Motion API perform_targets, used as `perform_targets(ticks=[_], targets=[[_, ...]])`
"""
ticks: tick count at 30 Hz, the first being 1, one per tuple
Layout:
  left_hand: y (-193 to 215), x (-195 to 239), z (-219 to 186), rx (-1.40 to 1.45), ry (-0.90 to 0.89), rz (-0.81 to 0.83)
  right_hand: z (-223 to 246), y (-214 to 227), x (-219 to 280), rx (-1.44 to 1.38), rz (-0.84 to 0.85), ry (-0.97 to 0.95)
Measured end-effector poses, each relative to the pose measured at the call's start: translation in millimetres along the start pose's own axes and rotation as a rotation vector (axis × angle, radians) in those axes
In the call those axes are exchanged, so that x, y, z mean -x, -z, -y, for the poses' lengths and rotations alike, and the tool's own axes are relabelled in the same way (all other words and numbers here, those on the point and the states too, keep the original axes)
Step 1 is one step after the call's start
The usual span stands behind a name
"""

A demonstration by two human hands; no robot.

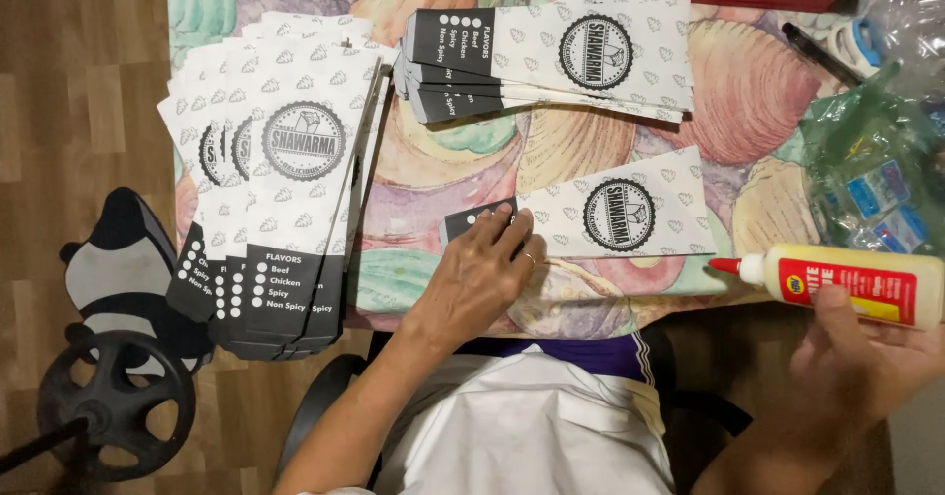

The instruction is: Assembling paper food bags by applying glue to the edges of printed wrappers and folding them.

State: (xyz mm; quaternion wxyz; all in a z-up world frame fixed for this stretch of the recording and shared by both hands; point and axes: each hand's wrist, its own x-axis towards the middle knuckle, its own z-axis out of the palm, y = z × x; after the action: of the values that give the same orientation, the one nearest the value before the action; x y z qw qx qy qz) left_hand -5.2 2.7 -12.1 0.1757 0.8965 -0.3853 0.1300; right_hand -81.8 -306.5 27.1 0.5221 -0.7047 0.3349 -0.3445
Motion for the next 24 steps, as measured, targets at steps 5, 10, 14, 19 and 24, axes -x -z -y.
perform_targets(ticks=[5, 10, 14, 19, 24], targets=[[-3.4, -0.7, 1.9, -0.017, 0.016, 0.043, -41.7, 14.6, -0.5, 0.205, -0.046, 0.074], [3.1, -10.4, 7.4, 0.039, 0.12, -0.017, -40.4, -23.8, 10.5, 0.024, 0.069, 0.116], [-4.4, -5.8, 17.4, 0.133, 0.175, -0.038, -56.3, -30.3, 19.4, -0.093, 0.341, 0.212], [-1.6, -8.5, 17.1, 0.133, 0.213, -0.047, -51.7, -26.3, 12.6, 0.03, 0.321, 0.207], [2.8, -11.0, 18.9, 0.104, 0.22, -0.015, -50.7, -10.1, -9.4, -0.013, 0.206, 0.325]])
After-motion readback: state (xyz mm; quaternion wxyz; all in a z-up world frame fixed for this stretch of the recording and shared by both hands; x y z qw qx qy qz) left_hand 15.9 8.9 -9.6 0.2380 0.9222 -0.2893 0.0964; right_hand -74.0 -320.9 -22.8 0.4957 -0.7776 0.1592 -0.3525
